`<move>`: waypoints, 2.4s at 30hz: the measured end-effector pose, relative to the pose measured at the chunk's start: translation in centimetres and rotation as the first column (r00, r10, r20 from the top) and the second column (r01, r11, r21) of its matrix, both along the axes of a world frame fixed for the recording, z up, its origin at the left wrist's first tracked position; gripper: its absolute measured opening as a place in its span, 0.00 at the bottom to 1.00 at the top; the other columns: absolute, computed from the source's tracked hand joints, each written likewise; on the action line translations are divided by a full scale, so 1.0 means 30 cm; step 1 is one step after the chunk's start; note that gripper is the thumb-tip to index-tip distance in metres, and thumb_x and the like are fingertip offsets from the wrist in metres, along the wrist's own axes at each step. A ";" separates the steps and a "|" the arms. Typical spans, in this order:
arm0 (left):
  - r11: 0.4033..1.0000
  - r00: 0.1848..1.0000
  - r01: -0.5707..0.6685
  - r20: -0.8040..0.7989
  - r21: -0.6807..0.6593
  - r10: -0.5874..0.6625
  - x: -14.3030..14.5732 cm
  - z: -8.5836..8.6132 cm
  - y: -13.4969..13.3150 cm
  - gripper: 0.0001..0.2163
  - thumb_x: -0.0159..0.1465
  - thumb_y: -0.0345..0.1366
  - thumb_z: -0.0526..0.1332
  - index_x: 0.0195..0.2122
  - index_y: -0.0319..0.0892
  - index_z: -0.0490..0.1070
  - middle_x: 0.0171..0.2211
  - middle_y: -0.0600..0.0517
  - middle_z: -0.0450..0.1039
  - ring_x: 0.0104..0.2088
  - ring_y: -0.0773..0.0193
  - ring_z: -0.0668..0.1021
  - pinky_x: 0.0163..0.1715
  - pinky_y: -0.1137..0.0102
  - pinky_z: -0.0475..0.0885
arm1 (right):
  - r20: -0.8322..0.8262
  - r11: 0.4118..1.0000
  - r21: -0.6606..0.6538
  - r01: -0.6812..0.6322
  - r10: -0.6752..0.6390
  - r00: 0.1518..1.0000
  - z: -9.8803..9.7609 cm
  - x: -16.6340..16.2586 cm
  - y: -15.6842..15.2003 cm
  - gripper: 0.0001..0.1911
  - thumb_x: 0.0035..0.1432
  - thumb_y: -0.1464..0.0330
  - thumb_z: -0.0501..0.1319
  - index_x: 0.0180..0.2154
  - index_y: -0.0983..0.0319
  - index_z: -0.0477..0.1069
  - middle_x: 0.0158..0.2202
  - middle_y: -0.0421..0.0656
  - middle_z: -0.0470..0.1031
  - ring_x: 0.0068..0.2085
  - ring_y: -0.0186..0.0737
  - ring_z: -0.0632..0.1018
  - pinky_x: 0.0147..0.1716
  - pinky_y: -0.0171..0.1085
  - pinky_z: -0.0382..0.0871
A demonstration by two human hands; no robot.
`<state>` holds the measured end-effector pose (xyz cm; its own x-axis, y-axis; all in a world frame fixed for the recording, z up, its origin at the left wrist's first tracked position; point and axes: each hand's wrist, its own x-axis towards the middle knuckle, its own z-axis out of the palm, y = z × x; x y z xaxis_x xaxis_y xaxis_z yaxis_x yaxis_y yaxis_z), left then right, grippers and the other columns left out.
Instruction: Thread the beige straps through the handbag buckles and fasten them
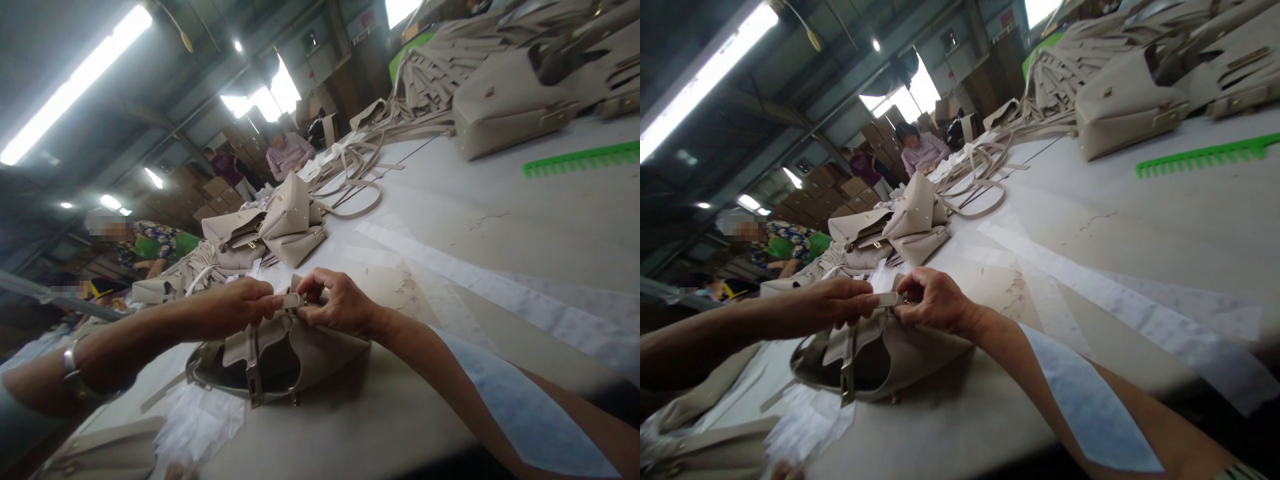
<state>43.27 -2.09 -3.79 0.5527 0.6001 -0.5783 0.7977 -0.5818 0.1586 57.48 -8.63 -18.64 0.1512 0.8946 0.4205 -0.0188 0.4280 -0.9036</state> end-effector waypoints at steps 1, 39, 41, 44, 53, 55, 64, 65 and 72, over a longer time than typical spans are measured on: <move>1.000 1.000 -0.006 0.016 0.007 0.006 -0.006 -0.003 0.006 0.21 0.63 0.53 0.49 0.29 0.40 0.66 0.23 0.56 0.62 0.23 0.69 0.63 0.23 0.74 0.58 | -0.006 1.000 0.000 -0.006 0.006 1.000 0.000 -0.001 0.001 0.13 0.42 0.72 0.65 0.34 0.65 0.72 0.27 0.37 0.68 0.28 0.31 0.69 0.29 0.31 0.65; 0.974 0.910 0.197 0.350 0.112 -0.224 -0.021 -0.056 -0.054 0.09 0.60 0.32 0.59 0.42 0.41 0.71 0.29 0.56 0.71 0.28 0.72 0.70 0.27 0.78 0.62 | -0.220 0.915 -0.231 -0.330 0.281 0.934 0.041 0.043 -0.023 0.18 0.32 0.72 0.73 0.27 0.66 0.68 0.22 0.33 0.65 0.24 0.26 0.64 0.22 0.28 0.57; 0.983 0.897 0.181 0.405 0.025 -0.176 -0.023 -0.066 -0.057 0.09 0.60 0.33 0.60 0.42 0.40 0.71 0.30 0.56 0.72 0.29 0.72 0.70 0.28 0.78 0.63 | -0.216 0.894 -0.232 -0.383 0.337 0.917 0.046 0.057 -0.025 0.17 0.34 0.70 0.73 0.27 0.67 0.68 0.23 0.34 0.66 0.24 0.27 0.65 0.23 0.28 0.59; 0.990 0.888 0.136 0.448 -0.034 -0.107 -0.029 -0.084 -0.064 0.11 0.57 0.35 0.63 0.41 0.40 0.72 0.30 0.56 0.72 0.28 0.72 0.71 0.28 0.78 0.65 | -0.219 0.850 -0.224 -0.477 0.433 0.874 0.048 0.077 -0.027 0.16 0.40 0.67 0.71 0.28 0.68 0.69 0.25 0.37 0.68 0.26 0.28 0.68 0.27 0.30 0.62; 0.832 0.905 0.282 0.156 0.477 -0.396 0.000 -0.091 -0.115 0.08 0.52 0.36 0.63 0.34 0.42 0.73 0.22 0.56 0.69 0.22 0.70 0.67 0.23 0.74 0.56 | -0.094 0.805 -0.200 -0.558 0.551 0.829 0.052 0.100 -0.021 0.19 0.49 0.60 0.68 0.32 0.68 0.66 0.29 0.39 0.68 0.30 0.31 0.68 0.30 0.31 0.62; 0.830 0.885 0.307 0.181 0.466 -0.429 -0.003 -0.090 -0.111 0.07 0.53 0.36 0.63 0.32 0.41 0.72 0.20 0.57 0.66 0.21 0.71 0.65 0.22 0.75 0.55 | -0.080 0.805 -0.199 -0.559 0.555 0.828 0.056 0.104 -0.022 0.19 0.50 0.59 0.68 0.32 0.68 0.66 0.29 0.40 0.67 0.31 0.31 0.68 0.30 0.31 0.62; 0.896 0.876 0.279 0.292 0.345 -0.385 -0.024 -0.100 -0.101 0.07 0.55 0.35 0.63 0.33 0.39 0.70 0.21 0.57 0.66 0.21 0.73 0.65 0.22 0.77 0.57 | -0.065 0.776 -0.241 -0.582 0.586 0.808 0.074 0.109 -0.026 0.14 0.52 0.63 0.66 0.32 0.67 0.67 0.30 0.39 0.68 0.32 0.32 0.68 0.32 0.32 0.62; 0.893 0.880 0.263 0.288 0.365 -0.377 -0.025 -0.106 -0.108 0.07 0.54 0.35 0.63 0.32 0.39 0.70 0.21 0.57 0.66 0.21 0.72 0.65 0.21 0.77 0.57 | -0.060 0.771 -0.251 -0.586 0.592 0.804 0.078 0.109 -0.028 0.13 0.51 0.64 0.66 0.32 0.67 0.67 0.30 0.39 0.68 0.31 0.31 0.68 0.33 0.32 0.62; 0.830 0.790 0.266 0.382 0.490 -0.479 -0.062 -0.153 -0.092 0.08 0.55 0.35 0.62 0.34 0.39 0.71 0.20 0.57 0.66 0.19 0.73 0.65 0.22 0.76 0.57 | -0.098 0.853 -0.316 -0.415 0.406 0.909 0.103 0.085 -0.057 0.08 0.45 0.72 0.66 0.30 0.67 0.70 0.26 0.38 0.71 0.28 0.30 0.70 0.29 0.30 0.64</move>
<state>41.42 -4.84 -8.38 0.9156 0.3987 0.0520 0.3882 -0.9103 0.1440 60.02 -10.35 -15.56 -0.2527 0.9624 0.0991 -0.1544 0.0610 -0.9861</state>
